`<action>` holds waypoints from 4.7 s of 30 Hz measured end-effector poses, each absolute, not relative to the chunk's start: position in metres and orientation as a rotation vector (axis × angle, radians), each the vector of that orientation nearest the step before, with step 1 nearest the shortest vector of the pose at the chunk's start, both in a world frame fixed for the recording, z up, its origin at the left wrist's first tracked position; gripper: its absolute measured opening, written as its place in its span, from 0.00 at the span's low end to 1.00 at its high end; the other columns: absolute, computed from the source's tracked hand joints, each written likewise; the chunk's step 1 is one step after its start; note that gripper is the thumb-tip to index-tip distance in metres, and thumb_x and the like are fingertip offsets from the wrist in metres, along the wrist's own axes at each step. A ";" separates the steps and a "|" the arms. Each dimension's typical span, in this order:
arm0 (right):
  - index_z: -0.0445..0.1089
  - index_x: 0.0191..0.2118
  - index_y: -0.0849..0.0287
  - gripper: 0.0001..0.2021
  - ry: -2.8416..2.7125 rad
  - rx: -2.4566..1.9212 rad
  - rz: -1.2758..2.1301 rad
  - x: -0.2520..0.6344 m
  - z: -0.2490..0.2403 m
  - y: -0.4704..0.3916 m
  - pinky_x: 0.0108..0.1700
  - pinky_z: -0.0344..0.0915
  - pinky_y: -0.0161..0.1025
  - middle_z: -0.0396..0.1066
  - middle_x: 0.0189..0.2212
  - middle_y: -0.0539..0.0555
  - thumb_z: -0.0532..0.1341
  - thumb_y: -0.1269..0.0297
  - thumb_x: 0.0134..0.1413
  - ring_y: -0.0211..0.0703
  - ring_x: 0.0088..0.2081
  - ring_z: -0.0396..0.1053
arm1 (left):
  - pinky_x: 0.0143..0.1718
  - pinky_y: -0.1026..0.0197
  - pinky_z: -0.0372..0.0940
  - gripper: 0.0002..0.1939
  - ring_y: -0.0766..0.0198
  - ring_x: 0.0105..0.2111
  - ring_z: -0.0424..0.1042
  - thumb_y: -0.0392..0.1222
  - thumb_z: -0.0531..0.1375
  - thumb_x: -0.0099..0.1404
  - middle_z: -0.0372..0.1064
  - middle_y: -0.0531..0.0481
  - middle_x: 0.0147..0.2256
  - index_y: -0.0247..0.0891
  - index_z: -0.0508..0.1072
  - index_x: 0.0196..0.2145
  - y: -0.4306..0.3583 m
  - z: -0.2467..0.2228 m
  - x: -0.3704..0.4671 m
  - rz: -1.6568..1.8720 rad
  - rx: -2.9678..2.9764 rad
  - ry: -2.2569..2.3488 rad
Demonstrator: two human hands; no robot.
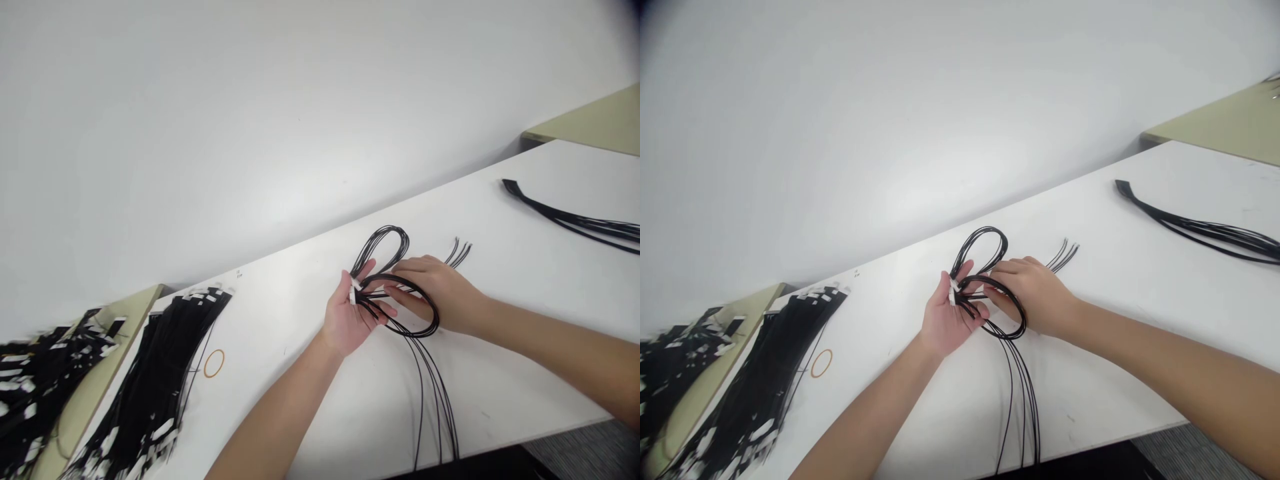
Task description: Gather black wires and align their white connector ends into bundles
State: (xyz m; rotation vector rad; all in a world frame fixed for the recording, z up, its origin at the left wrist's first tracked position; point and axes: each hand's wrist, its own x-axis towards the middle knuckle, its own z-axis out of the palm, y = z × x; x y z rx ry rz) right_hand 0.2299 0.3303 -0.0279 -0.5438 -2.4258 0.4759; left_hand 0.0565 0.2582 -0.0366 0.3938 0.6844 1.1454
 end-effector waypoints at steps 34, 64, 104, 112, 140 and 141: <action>0.71 0.40 0.50 0.08 -1.108 -0.505 1.818 0.257 0.018 0.355 0.35 0.68 0.38 0.63 0.26 0.48 0.58 0.57 0.57 0.36 0.29 0.66 | 0.28 0.61 0.55 0.22 0.62 0.21 0.65 0.58 0.48 0.65 0.49 0.56 0.19 0.41 0.70 0.44 0.261 -0.038 0.057 1.099 0.354 0.654; 0.73 0.28 0.58 0.07 -2.172 -0.927 1.023 0.246 0.013 0.334 0.26 0.55 0.34 0.67 0.23 0.50 0.59 0.64 0.51 0.34 0.23 0.58 | 0.33 0.61 0.56 0.27 0.62 0.25 0.68 0.60 0.47 0.65 0.50 0.55 0.21 0.40 0.68 0.50 0.257 -0.038 0.058 1.003 0.519 0.704; 0.69 0.22 0.59 0.07 -2.241 -1.060 1.045 0.246 0.020 0.328 0.24 0.52 0.33 0.61 0.18 0.48 0.57 0.69 0.47 0.33 0.22 0.54 | 0.32 0.60 0.58 0.29 0.60 0.26 0.70 0.61 0.50 0.63 0.55 0.54 0.21 0.38 0.66 0.53 0.256 -0.037 0.062 1.024 0.574 0.750; 0.67 0.21 0.60 0.09 -2.207 -1.065 1.150 0.246 0.021 0.330 0.21 0.49 0.31 0.57 0.17 0.48 0.56 0.66 0.49 0.32 0.20 0.52 | 0.30 0.60 0.59 0.30 0.59 0.26 0.70 0.61 0.51 0.62 0.56 0.54 0.20 0.37 0.66 0.53 0.257 -0.040 0.063 1.023 0.649 0.761; 0.60 0.21 0.60 0.05 -2.227 -1.092 1.219 0.239 0.017 0.324 0.26 0.51 0.33 0.58 0.19 0.47 0.53 0.70 0.45 0.34 0.24 0.54 | 0.32 0.59 0.62 0.21 0.58 0.28 0.71 0.52 0.48 0.67 0.58 0.51 0.21 0.30 0.68 0.41 0.257 -0.042 0.065 1.040 0.747 0.744; 0.60 0.21 0.60 0.05 -2.230 -1.085 1.220 0.239 0.017 0.325 0.26 0.52 0.33 0.58 0.19 0.47 0.53 0.71 0.44 0.34 0.24 0.54 | 0.31 0.58 0.62 0.21 0.57 0.28 0.71 0.52 0.48 0.67 0.59 0.50 0.21 0.30 0.68 0.41 0.257 -0.042 0.065 1.035 0.747 0.741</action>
